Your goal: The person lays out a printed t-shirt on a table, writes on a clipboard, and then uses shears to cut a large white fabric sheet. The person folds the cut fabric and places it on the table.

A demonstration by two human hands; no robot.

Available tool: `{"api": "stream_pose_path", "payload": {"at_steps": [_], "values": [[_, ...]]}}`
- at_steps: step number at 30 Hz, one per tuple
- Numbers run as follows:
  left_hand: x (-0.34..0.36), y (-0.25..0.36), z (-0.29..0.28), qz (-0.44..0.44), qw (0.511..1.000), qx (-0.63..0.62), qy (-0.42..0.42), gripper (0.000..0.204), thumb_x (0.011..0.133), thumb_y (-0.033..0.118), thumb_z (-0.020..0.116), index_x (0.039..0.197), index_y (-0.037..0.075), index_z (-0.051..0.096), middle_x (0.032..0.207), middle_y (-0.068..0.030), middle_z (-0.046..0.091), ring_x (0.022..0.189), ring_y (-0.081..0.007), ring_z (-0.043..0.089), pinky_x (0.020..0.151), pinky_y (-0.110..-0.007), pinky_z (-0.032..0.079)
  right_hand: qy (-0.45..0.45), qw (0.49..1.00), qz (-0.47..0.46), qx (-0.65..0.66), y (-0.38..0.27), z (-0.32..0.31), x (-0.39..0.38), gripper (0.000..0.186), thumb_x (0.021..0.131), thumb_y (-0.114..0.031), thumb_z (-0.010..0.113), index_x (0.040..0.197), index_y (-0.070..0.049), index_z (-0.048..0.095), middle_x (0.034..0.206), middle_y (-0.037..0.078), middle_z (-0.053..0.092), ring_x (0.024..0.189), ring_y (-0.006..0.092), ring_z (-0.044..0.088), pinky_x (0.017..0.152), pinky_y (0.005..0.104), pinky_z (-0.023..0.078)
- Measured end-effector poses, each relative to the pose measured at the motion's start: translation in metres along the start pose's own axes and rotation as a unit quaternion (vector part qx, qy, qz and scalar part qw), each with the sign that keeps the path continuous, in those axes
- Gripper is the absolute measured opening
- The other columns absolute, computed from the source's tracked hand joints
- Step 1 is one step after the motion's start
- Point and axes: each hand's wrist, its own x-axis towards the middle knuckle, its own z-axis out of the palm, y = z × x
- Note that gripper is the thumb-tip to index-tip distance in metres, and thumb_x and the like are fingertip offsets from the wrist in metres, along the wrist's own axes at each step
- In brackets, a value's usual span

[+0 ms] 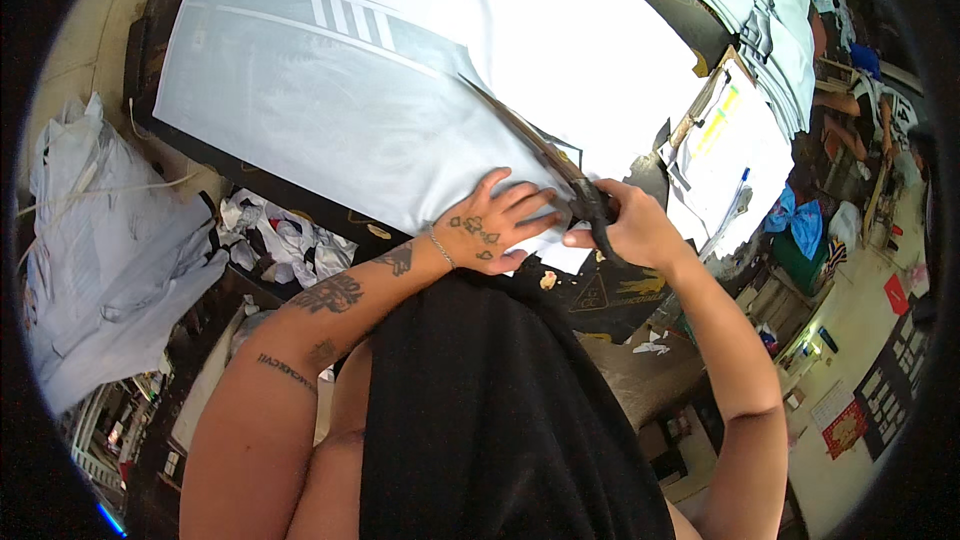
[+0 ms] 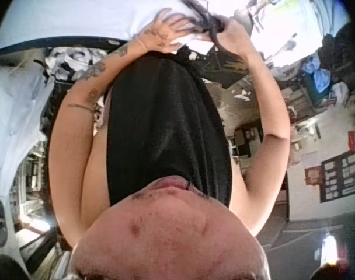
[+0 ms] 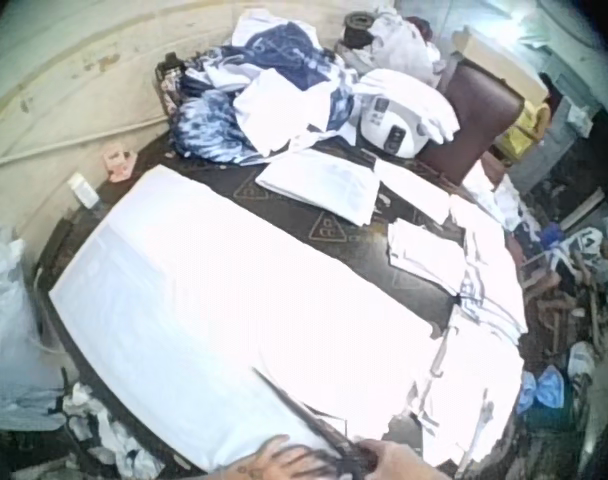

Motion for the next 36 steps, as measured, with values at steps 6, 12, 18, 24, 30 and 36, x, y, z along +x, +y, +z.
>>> {"api": "stream_pose_path", "payload": {"at_steps": [6,12,18,24,30,36], "values": [[-0.005,-0.01,-0.013,0.007,0.985,-0.169,-0.035,0.058,0.081,0.035,0.076,0.133,0.013,0.067,0.145,-0.0154,0.054,0.144,-0.033,0.043,0.123,-0.062,0.021,-0.008,0.998,0.055,0.032,-0.029,0.027,0.004,0.078,0.068,-0.048,0.098,0.122,0.002,0.074,0.092,0.022,0.078,0.089,0.0313,0.077,0.082,0.0394,0.058],[-0.006,-0.031,-0.035,0.074,0.972,-0.186,-0.121,0.068,0.077,0.029,0.08,0.14,0.012,0.062,0.158,-0.0165,0.047,0.146,-0.0334,0.043,0.126,-0.061,0.023,0.055,0.996,0.037,0.064,-0.054,0.033,0.035,0.072,0.071,-0.041,0.097,0.126,-0.001,0.074,0.094,0.02,0.078,0.085,0.0285,0.076,0.08,0.0381,0.058],[-0.035,-0.092,-0.093,0.056,0.99,-0.125,0.015,0.047,0.082,0.015,0.071,0.129,0.01,0.072,0.146,-0.0123,0.059,0.143,-0.0322,0.048,0.122,-0.055,0.033,-0.085,0.994,0.052,0.035,-0.081,-0.056,0.041,0.081,0.07,-0.04,0.099,0.132,0.001,0.069,0.094,0.011,0.076,0.084,0.0157,0.068,0.075,0.0323,0.053],[-0.106,-0.144,-0.117,-0.087,0.996,-0.021,0.029,0.055,0.087,0.03,0.073,0.141,0.02,0.066,0.152,-0.0072,0.054,0.14,-0.0259,0.046,0.118,-0.06,0.028,-0.06,0.984,-0.117,-0.12,-0.117,-0.072,0.086,0.092,0.064,-0.048,0.101,0.135,0.0,0.065,0.1,0.012,0.075,0.09,0.0241,0.07,0.085,0.0373,0.054],[-0.109,-0.146,-0.111,-0.075,0.997,-0.013,0.005,0.061,0.089,0.04,0.072,0.147,0.024,0.062,0.161,-0.0063,0.048,0.143,-0.0239,0.044,0.123,-0.07,0.015,-0.097,0.987,0.04,-0.125,-0.154,-0.062,0.111,0.099,0.061,-0.04,0.104,0.138,0.005,0.061,0.099,0.011,0.076,0.093,0.0229,0.071,0.086,0.0357,0.056],[-0.118,-0.195,-0.161,-0.047,0.997,-0.033,0.059,0.052,0.088,0.022,0.073,0.139,0.015,0.066,0.156,-0.012,0.051,0.137,-0.0314,0.052,0.12,-0.064,0.027,-0.037,0.992,-0.039,-0.115,-0.183,-0.05,0.127,0.068,0.065,-0.038,0.103,0.117,-0.003,0.078,0.088,0.009,0.078,0.081,0.0176,0.073,0.076,0.0308,0.056]]}}
